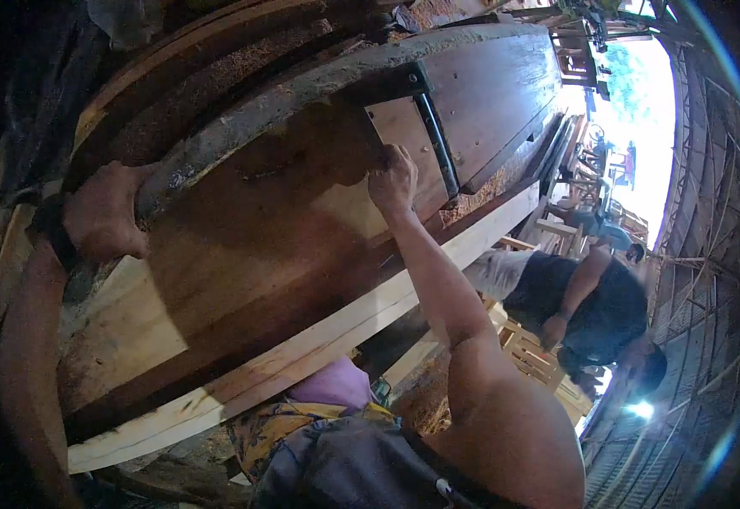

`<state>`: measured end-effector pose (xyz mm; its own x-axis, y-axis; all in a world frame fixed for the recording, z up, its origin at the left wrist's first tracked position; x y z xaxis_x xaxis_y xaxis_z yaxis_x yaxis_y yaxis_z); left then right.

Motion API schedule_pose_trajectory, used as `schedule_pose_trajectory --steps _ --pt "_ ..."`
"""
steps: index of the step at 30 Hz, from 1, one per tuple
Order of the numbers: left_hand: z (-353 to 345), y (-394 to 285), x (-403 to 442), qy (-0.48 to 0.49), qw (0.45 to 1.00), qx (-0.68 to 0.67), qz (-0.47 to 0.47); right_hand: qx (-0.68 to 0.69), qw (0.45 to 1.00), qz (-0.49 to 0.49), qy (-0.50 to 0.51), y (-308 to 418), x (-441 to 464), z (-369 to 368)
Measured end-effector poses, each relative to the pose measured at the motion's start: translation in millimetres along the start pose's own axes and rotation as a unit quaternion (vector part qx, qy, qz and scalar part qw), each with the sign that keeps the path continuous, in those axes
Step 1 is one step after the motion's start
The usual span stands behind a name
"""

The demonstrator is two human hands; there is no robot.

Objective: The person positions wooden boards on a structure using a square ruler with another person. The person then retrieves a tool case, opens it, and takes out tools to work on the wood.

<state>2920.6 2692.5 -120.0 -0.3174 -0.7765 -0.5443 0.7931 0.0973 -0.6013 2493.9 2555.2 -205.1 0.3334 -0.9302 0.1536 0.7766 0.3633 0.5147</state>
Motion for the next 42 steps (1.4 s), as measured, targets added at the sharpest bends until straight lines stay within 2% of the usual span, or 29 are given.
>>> schedule_pose_trajectory --steps 2,5,8,11,13,15,20,22,26,28,30,31,33,36,39,42 --pt "0.7 0.6 -3.1 -0.025 0.999 -0.019 -0.032 -0.001 1.000 -0.003 -0.004 1.7 1.3 0.1" --pt "8.5 -4.7 -5.1 0.004 0.999 -0.035 -0.027 0.011 0.999 -0.041 0.002 -2.3 1.5 -0.9" --pt "0.5 6.5 -4.5 -0.038 0.999 -0.015 -0.034 0.005 0.999 -0.033 0.009 -2.6 1.8 -1.5" --pt "12.3 -3.7 -7.9 0.040 0.999 0.013 0.015 -0.053 0.998 -0.019 0.027 -1.3 3.7 0.8" --pt "-0.8 11.0 -3.6 -0.013 0.999 0.030 -0.026 -0.053 0.997 -0.043 0.047 7.4 6.2 0.8" --pt "-3.3 16.8 -5.1 -0.031 0.998 0.039 -0.034 -0.061 0.997 -0.023 0.047 7.5 8.7 -2.1" --pt "11.0 -2.1 -12.5 0.024 0.999 0.021 0.020 -0.083 0.996 -0.021 0.037 5.5 12.4 -3.9" --pt "9.3 -1.3 -13.0 0.012 1.000 0.013 0.019 -0.078 0.995 -0.003 0.055 1.0 12.8 -2.1" --pt "4.8 5.6 -9.8 -0.001 0.999 0.042 0.028 -0.058 0.995 -0.052 0.054 7.1 5.9 -3.2" --pt "18.2 -7.1 -14.3 0.067 0.992 -0.019 0.104 -0.074 0.996 -0.051 0.024 8.6 0.0 -1.8" --pt "11.1 -3.1 -15.1 -0.007 1.000 -0.009 0.021 -0.075 0.996 -0.030 0.035 5.0 1.7 -2.1" --pt "9.0 -2.7 -14.1 -0.017 1.000 -0.011 0.010 -0.059 0.995 -0.064 0.044 14.9 3.5 3.6" --pt "7.4 -1.6 -16.0 -0.027 1.000 -0.015 -0.001 -0.036 0.991 -0.106 0.069 26.7 3.3 8.5" --pt "12.1 -3.4 -15.3 0.021 0.999 -0.033 0.020 -0.035 0.987 -0.125 0.099 26.5 6.9 11.7" --pt "10.5 -6.2 -19.1 -0.016 0.997 -0.069 0.004 -0.031 0.986 -0.136 0.094 34.4 8.8 12.1" --pt "29.1 -24.8 -31.1 0.061 0.988 -0.083 0.118 -0.006 0.988 -0.139 0.071 39.5 10.1 10.4"
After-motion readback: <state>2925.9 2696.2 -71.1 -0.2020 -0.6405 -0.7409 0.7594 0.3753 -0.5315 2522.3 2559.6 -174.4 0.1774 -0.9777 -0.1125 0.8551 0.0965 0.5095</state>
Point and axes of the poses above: each hand's wrist, its own x-axis towards the middle knuckle, its own z-axis out of the back of the hand, y = z × x, the point moved 1 cm from there along x, towards the middle knuckle, and after that the axes turned 11 degrees about x, right-handed, at the moved point
